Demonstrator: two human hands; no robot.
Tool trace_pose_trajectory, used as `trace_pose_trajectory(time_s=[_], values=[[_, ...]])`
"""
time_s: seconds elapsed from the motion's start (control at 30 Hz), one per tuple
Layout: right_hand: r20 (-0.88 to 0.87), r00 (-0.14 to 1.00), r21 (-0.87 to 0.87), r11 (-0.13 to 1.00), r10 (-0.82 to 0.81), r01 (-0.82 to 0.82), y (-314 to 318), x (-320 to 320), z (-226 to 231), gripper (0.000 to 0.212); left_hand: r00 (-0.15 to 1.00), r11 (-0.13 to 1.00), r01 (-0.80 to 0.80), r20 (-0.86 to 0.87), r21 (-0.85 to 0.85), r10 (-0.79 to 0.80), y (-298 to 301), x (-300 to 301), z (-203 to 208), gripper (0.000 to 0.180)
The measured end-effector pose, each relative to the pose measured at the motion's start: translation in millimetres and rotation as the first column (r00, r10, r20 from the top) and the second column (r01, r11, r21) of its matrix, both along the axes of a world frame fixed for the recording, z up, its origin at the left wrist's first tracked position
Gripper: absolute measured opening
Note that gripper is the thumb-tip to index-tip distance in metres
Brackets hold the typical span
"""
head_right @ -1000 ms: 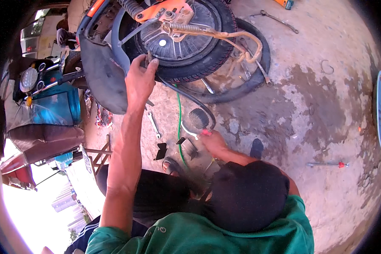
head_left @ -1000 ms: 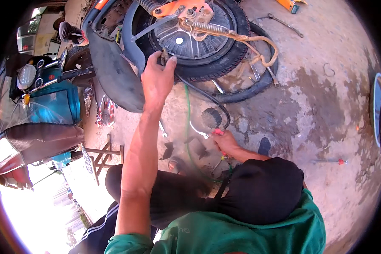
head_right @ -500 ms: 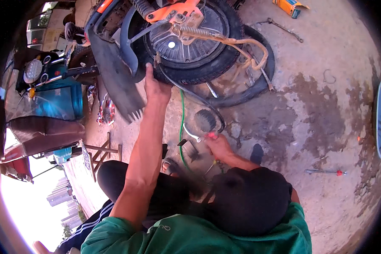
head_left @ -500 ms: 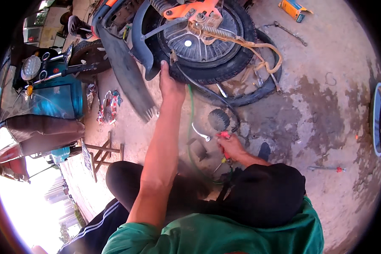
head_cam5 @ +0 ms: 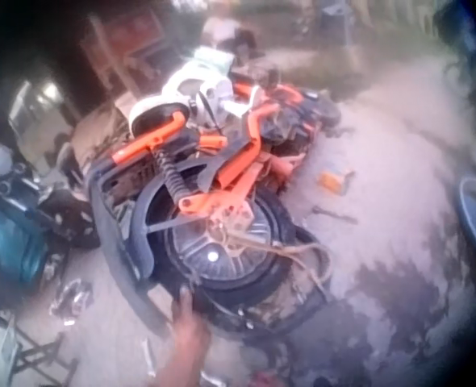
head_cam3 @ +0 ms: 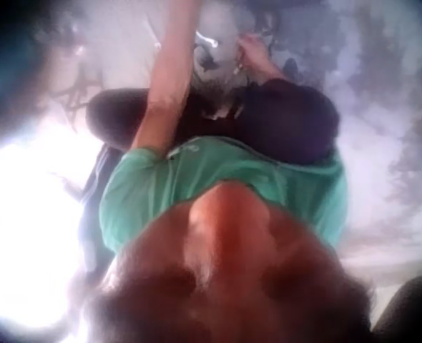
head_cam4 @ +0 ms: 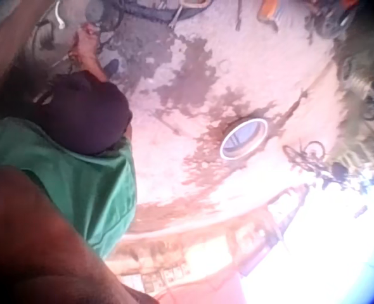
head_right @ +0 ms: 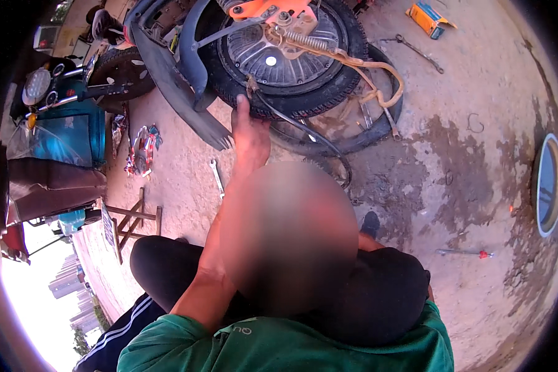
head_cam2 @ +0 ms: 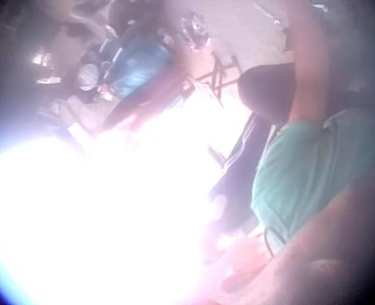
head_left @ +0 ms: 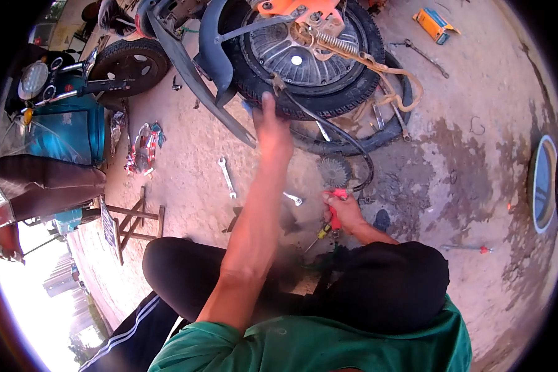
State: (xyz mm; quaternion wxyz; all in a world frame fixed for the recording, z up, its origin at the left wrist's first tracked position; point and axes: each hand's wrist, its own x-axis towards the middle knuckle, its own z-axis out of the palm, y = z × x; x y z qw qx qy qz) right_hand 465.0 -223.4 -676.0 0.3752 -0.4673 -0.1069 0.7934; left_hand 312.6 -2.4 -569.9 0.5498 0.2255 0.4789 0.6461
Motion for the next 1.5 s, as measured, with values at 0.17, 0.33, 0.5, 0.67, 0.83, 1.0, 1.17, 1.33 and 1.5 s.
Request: trace_pose_trajectory(time_s=[0.17, 0.33, 0.5, 0.67, 0.83, 1.0, 1.17, 1.33, 1.5], values=[[0.014, 0.999, 0.002, 0.999, 0.034, -0.034, -2.7, 0.8, 7.0, 0.021, 0.759, 0.961, 0.184, 0.591, 0.209, -0.274, 22.0, -17.2, 5.4, 0.081], [0.012, 0.999, 0.022, 0.999, 0.042, -0.043, -3.2, 8.6, 14.1, 0.020, 0.817, 0.954, 0.156, 0.509, 0.255, -0.270, 52.1, -2.4, 14.5, 0.072], [0.102, 0.992, 0.030, 0.997, 0.074, -0.077, 1.7, 11.1, 17.4, 0.019, 0.927, 0.992, -0.035, 0.376, 0.123, -0.014, 57.3, 8.1, 16.9, 0.063], [0.087, 0.995, 0.075, 0.996, 0.047, -0.054, 9.9, 9.8, 21.7, 0.020, 0.854, 0.994, -0.024, 0.519, 0.108, -0.036, 41.8, 18.4, 24.9, 0.062], [0.041, 0.998, -0.052, 0.997, -0.048, 0.050, 5.3, 8.7, 4.0, 0.019, 0.780, 0.980, 0.122, 0.595, 0.157, -0.192, 21.2, 37.0, 35.7, 0.070], [0.030, 0.995, -0.065, 0.993, -0.095, 0.097, 23.1, 2.4, 1.5, 0.018, 0.941, 0.898, 0.315, 0.227, -0.307, -0.253, -36.5, 0.7, -40.6, 0.072], [0.160, 0.987, 0.020, 1.000, -0.013, 0.010, 32.1, 5.5, -23.8, 0.021, 0.469, 0.564, 0.610, -0.321, -0.557, -0.823, -120.3, 29.5, -50.8, 0.081], [0.448, 0.838, 0.120, 0.908, 0.311, -0.401, 28.8, 31.8, -9.6, 0.045, 0.277, 0.543, 0.493, -0.469, -0.679, -0.838, -129.9, 35.6, -52.2, 0.086], [0.587, 0.259, 0.011, 0.313, 0.767, -0.950, 61.2, 91.9, 118.5, 0.043, 0.071, 0.525, 0.466, -0.561, -0.713, -0.825, -98.3, -16.4, -90.0, 0.063]])
